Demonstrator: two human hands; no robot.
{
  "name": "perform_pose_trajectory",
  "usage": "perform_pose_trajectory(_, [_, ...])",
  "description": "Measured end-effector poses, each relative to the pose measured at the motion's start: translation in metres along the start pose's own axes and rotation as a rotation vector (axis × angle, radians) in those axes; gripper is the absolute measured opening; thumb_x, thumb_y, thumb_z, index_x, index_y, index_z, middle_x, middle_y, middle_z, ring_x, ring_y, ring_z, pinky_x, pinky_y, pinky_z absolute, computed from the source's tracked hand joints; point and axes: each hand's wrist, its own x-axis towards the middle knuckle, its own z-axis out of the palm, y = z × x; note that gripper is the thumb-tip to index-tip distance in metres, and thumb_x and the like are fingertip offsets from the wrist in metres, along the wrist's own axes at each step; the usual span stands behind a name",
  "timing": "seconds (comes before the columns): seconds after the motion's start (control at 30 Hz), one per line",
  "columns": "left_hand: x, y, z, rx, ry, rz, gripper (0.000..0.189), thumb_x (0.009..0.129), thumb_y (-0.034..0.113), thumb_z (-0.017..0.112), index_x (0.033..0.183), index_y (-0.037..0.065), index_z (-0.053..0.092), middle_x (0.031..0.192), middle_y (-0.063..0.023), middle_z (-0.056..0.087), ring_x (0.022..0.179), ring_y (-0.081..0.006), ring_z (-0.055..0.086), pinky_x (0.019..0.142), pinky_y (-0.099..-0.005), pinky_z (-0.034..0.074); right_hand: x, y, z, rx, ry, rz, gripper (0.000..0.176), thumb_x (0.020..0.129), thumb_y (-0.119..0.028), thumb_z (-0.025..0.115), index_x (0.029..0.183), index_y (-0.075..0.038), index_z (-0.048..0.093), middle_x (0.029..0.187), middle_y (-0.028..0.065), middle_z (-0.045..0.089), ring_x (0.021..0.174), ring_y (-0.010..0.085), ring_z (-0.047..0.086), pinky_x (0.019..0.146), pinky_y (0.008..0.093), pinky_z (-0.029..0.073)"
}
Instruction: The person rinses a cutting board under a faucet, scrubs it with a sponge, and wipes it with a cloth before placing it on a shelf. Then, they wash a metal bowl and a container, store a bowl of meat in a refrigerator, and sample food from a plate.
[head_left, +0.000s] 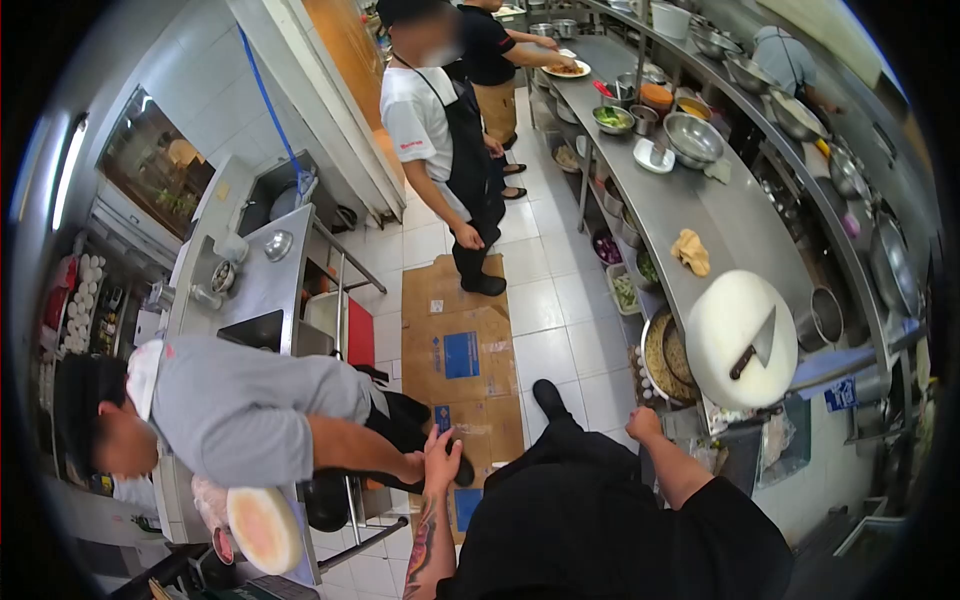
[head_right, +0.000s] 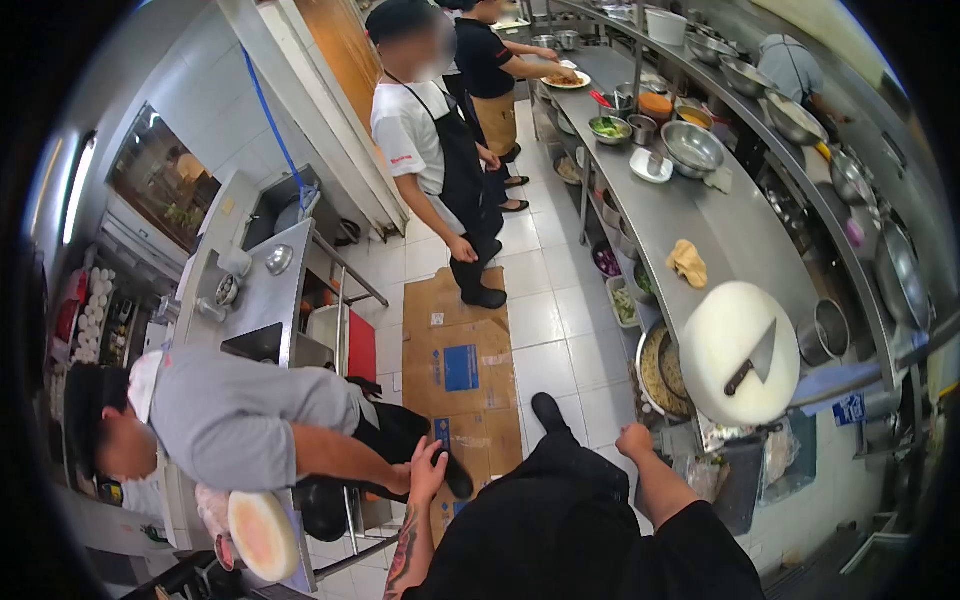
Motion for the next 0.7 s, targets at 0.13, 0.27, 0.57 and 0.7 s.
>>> perform_pose_trajectory(0.13, [-0.021,0.000,-0.028,0.077,0.360,-0.139,0.055,0.088,0.024,0.070,0.135,-0.001,0.055,0.154,-0.0335,0.030,0.143,-0.0454,0.032,0.117,-0.0455,0.027,0.040,-0.025,0.004,-0.043,-0.183,-0.091,0.023,0.082,-0.018,0.061,0.100,-0.011,0.075,0.105,0.0186,0.071,0.102,0.0389,0.066,0.089,0.0461,0.054])
perform_pose_trajectory(0.27, [-0.007,-0.049,0.006,-0.024,0.419,-0.436,0.056,0.089,0.023,0.070,0.135,-0.004,0.053,0.147,-0.0307,0.042,0.139,-0.0420,0.040,0.116,-0.0435,0.031,0.183,-0.033,0.017,-0.167,-0.442,-0.252,0.033,0.074,-0.018,0.063,0.105,-0.011,0.074,0.109,0.0201,0.070,0.105,0.0399,0.065,0.092,0.0457,0.053])
perform_pose_trajectory(0.57, [-0.078,-0.084,0.094,-0.525,0.089,-0.990,0.045,0.096,0.025,0.065,0.129,-0.005,0.060,0.124,-0.0141,0.068,0.109,-0.0171,0.065,0.097,-0.0313,0.049,0.316,-0.237,0.039,-0.355,-0.693,-0.782,0.053,0.068,-0.024,0.066,0.120,-0.014,0.071,0.116,0.0190,0.070,0.109,0.0360,0.065,0.097,0.0412,0.052])
perform_pose_trajectory(0.7, [-0.082,-0.076,0.144,-0.291,0.177,-0.925,0.031,0.098,0.030,0.059,0.111,0.005,0.072,0.093,-0.0096,0.071,0.083,-0.0221,0.065,0.082,-0.0363,0.052,0.341,-0.351,0.002,-0.329,-0.682,-0.965,0.037,0.067,-0.016,0.062,0.100,-0.017,0.078,0.101,0.0171,0.073,0.095,0.0335,0.069,0.086,0.0407,0.055])
